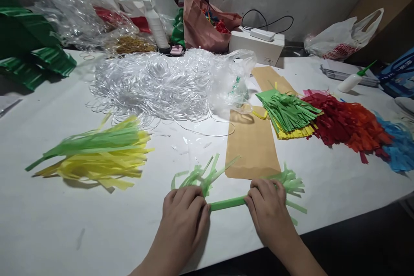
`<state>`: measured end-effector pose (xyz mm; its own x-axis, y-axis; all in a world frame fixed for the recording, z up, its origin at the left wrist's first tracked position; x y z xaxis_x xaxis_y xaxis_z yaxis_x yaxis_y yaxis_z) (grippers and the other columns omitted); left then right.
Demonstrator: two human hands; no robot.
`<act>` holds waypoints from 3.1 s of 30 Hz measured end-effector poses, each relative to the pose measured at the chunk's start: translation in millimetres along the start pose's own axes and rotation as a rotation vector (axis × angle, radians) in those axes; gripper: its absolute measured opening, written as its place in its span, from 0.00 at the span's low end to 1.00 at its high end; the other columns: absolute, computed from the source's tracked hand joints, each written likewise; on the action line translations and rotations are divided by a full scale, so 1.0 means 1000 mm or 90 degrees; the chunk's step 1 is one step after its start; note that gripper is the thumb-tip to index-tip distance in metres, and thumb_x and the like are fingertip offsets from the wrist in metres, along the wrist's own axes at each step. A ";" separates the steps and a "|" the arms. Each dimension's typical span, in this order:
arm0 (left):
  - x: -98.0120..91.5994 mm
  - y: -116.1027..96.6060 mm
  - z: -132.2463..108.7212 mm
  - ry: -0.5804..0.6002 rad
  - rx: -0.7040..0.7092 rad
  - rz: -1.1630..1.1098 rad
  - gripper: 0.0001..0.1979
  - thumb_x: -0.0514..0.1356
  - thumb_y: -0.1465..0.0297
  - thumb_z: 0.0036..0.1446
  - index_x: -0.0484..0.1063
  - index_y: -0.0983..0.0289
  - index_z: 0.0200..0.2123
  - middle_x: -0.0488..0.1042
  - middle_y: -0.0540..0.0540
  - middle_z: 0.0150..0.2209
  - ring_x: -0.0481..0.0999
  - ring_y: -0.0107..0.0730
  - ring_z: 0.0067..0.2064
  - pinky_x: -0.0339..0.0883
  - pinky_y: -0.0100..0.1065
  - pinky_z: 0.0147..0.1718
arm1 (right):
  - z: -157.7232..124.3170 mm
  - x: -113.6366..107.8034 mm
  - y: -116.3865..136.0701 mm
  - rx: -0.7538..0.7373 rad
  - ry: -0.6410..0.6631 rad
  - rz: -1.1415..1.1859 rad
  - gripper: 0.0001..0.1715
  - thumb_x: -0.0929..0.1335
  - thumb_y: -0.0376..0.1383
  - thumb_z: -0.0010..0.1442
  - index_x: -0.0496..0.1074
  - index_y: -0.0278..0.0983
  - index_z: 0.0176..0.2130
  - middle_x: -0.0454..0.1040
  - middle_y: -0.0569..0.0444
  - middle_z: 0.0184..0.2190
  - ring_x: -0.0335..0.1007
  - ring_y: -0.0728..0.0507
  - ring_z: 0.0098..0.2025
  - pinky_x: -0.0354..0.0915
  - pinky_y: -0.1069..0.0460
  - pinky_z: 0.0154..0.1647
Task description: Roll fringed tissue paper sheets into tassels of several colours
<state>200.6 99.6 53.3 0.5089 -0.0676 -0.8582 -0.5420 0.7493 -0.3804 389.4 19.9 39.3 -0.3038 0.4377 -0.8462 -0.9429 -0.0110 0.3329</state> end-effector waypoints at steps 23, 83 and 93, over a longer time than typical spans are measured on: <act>0.005 -0.008 0.005 0.056 0.132 -0.058 0.13 0.51 0.80 0.66 0.74 0.63 0.38 0.75 0.54 0.36 0.68 0.41 0.41 0.54 0.46 0.50 | 0.014 0.012 0.045 -0.217 0.034 0.045 0.14 0.62 0.27 0.68 0.67 0.37 0.30 0.67 0.55 0.27 0.60 0.45 0.34 0.54 0.44 0.51; -0.013 -0.043 -0.003 0.215 -0.270 -0.775 0.14 0.65 0.57 0.59 0.76 0.61 0.28 0.76 0.50 0.27 0.73 0.32 0.31 0.68 0.34 0.34 | 0.018 -0.097 0.068 -0.324 -0.209 0.087 0.12 0.63 0.28 0.68 0.75 0.37 0.39 0.80 0.57 0.27 0.76 0.49 0.31 0.62 0.44 0.57; 0.005 -0.049 -0.006 0.024 -0.248 -0.847 0.11 0.67 0.60 0.60 0.77 0.60 0.30 0.76 0.52 0.30 0.74 0.32 0.33 0.69 0.34 0.35 | 0.012 -0.085 0.059 -0.205 -0.154 0.319 0.08 0.65 0.27 0.66 0.72 0.36 0.41 0.76 0.54 0.28 0.73 0.48 0.28 0.70 0.45 0.47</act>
<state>225.2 58.7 65.8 0.7697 -0.6011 0.2149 0.1781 -0.1210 -0.9765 361.4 -7.1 135.6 -0.7142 0.4999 -0.4899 -0.6999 -0.5196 0.4901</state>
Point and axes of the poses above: each hand's wrist, its own z-axis towards the middle knuckle, its own x-axis out of the palm, y = z × x, the point moved 5 cm from there along z, towards the middle knuckle
